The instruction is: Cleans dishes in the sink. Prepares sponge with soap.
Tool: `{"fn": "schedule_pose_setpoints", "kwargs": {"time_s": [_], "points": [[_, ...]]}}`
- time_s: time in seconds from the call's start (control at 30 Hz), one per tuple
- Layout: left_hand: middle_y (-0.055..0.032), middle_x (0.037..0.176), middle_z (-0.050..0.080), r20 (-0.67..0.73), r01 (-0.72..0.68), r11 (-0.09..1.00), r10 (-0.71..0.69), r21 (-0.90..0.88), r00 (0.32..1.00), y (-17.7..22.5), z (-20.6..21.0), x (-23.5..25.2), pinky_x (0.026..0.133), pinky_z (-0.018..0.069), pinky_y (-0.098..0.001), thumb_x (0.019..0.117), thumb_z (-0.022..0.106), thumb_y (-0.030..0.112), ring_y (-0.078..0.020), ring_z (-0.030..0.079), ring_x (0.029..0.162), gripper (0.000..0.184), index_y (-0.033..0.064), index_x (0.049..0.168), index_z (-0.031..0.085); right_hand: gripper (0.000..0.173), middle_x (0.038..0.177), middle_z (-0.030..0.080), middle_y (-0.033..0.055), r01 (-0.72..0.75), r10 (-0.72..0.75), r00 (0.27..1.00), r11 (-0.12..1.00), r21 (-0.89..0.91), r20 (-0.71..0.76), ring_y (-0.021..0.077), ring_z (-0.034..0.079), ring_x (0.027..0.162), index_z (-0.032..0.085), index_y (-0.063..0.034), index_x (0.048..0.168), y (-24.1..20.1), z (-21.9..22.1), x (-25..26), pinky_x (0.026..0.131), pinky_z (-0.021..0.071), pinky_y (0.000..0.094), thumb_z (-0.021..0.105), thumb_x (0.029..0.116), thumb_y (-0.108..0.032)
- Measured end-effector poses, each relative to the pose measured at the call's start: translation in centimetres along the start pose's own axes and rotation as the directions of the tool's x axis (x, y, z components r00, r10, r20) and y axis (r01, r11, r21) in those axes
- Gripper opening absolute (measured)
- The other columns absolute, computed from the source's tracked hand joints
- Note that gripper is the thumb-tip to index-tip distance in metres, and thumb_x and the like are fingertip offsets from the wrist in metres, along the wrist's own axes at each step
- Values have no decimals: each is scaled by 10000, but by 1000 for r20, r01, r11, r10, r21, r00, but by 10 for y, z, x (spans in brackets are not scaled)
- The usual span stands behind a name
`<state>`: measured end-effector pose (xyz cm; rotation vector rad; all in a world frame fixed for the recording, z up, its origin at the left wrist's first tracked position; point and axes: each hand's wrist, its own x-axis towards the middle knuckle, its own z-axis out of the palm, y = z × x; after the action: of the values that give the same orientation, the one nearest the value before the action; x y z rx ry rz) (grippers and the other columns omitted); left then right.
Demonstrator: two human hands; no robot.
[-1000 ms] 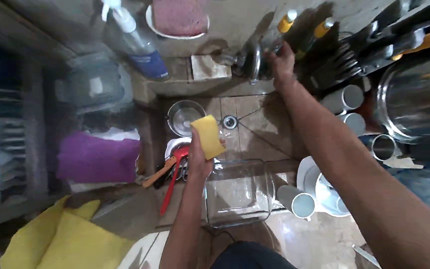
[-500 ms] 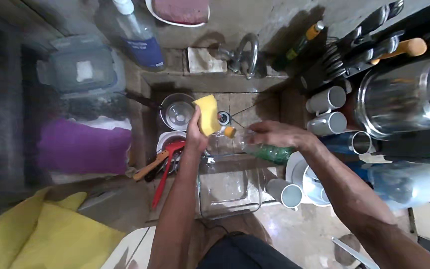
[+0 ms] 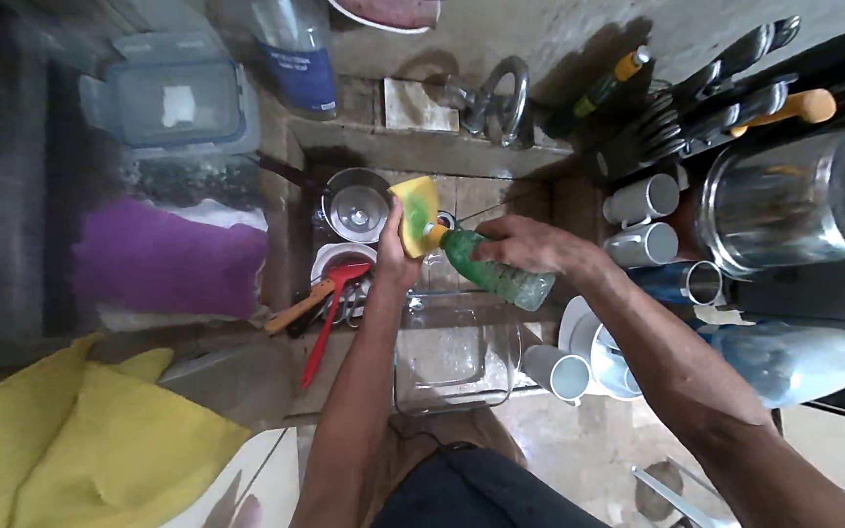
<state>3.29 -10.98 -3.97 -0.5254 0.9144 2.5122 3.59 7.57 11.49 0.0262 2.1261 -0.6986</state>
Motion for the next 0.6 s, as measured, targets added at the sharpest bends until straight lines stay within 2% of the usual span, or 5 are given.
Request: {"fn": "schedule_pose_setpoints", "kwargs": {"time_s": [0.17,0.27,0.4,0.5,0.6], "points": [[-120,1267,668,-59,29,999,-31,-29,998,4,2,-1,944,573,-495,1054,353,624,-272,662,1136,629,160,1445,518,433,1176,704,94,142,-146,989,978,155,11,211,703,998,574,-159,1401,40,7,-4,893,587,470,652,1002,-307],[-134,1349,624,-15,-9,1000,9,-15,1000,4,-1,1,973,555,-565,1062,420,567,-320,635,1198,588,191,1514,433,516,1187,716,57,228,-208,973,922,314,-98,211,728,960,546,-245,1409,89,10,-10,810,633,428,736,930,-265],[-99,1234,639,-22,-57,996,59,74,998,8,7,-3,818,614,-484,1089,468,412,-263,684,1009,477,266,1530,356,534,1218,662,107,319,-181,923,854,412,-339,194,688,1041,497,-94,1418,112,-15,-2,900,605,396,705,926,-110],[-54,965,624,12,-29,992,28,120,1000,8,11,-4,512,547,-257,1117,392,380,-130,608,628,391,278,1493,366,554,1221,652,115,406,-97,777,832,377,-622,190,684,1065,459,-38,1405,124,-46,32,907,609,389,732,929,-112],[-74,1007,640,14,34,991,-36,127,999,8,13,-10,567,573,-294,1114,392,394,-161,635,681,405,265,1497,375,668,1240,635,143,545,-66,562,779,309,-825,220,668,1109,405,4,1427,135,-82,86,925,606,406,764,871,-87]]}}
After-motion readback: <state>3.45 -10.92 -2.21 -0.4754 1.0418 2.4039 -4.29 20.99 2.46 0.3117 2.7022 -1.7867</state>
